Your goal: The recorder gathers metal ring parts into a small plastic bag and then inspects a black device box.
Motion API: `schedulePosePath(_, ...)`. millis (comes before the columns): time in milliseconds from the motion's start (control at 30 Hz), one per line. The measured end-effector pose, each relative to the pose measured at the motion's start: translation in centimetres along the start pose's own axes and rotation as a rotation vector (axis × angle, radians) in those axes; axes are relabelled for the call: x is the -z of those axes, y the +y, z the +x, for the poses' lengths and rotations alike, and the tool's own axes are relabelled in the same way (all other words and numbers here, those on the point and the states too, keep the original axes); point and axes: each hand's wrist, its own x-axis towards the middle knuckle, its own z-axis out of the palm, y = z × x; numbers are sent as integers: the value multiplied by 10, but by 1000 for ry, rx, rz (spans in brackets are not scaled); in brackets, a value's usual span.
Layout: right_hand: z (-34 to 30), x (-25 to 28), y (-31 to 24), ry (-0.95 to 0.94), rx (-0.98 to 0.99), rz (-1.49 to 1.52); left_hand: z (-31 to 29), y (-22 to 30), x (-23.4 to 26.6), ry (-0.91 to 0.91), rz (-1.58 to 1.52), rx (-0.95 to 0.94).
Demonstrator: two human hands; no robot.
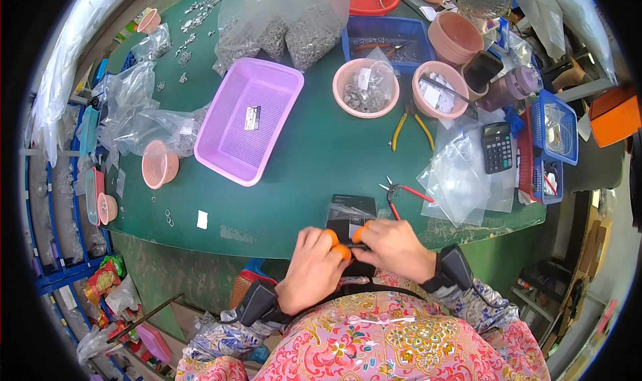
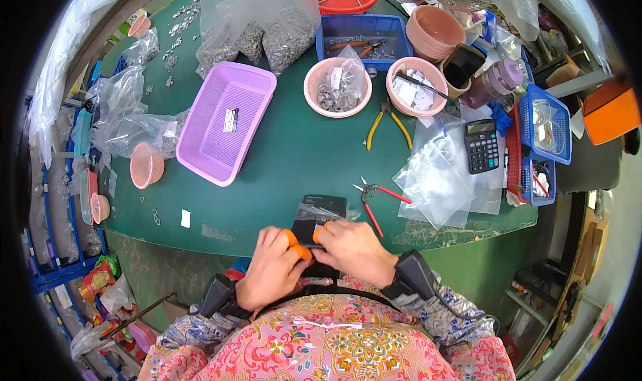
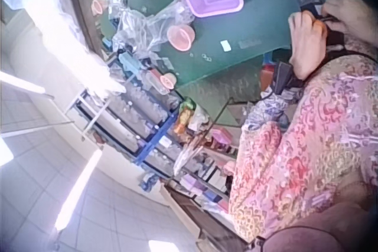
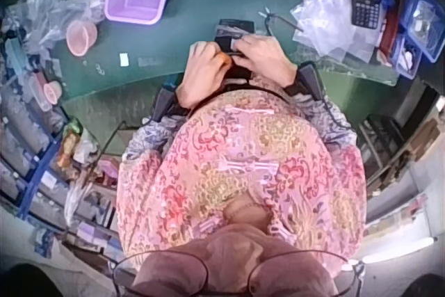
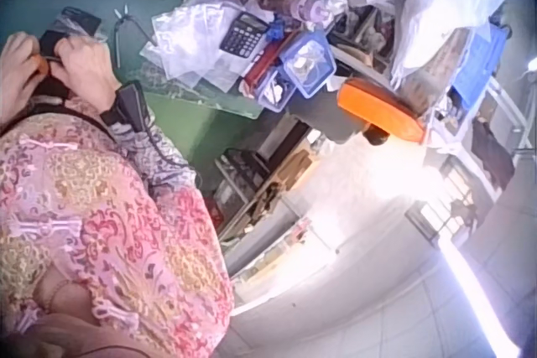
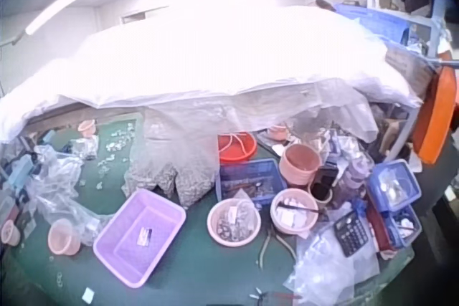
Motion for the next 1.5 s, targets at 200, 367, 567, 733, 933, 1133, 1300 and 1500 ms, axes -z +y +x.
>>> schedulePosePath(200,4,2,7,13,-152,23,28,-1,2,56,140,-31)
schedulePosePath(367,-10,-8,-1,71,-302,54,22,10,-2,-25,81,15)
schedulePosePath(567,-9,-15,6,198,-215,48,22,3,12,-142,116,-22)
schedulePosePath(733,-15,-14,12,219,-171,42,17,-1,3,-110,18,18)
schedulePosePath(933,-18,-16,14,292,-79,-7,1,11,-22,351,-132,317)
schedulePosePath(1133,-18,-22,1,296,-41,-47,-14,-23,-48,145,-849,678)
schedulePosePath(1300,-10,-12,-14,184,-260,-33,-15,-23,-41,51,-650,575)
schedulePosePath(1500,-25,-23,-5,223,174,-58,-51,-46,-63,253,-1437,944)
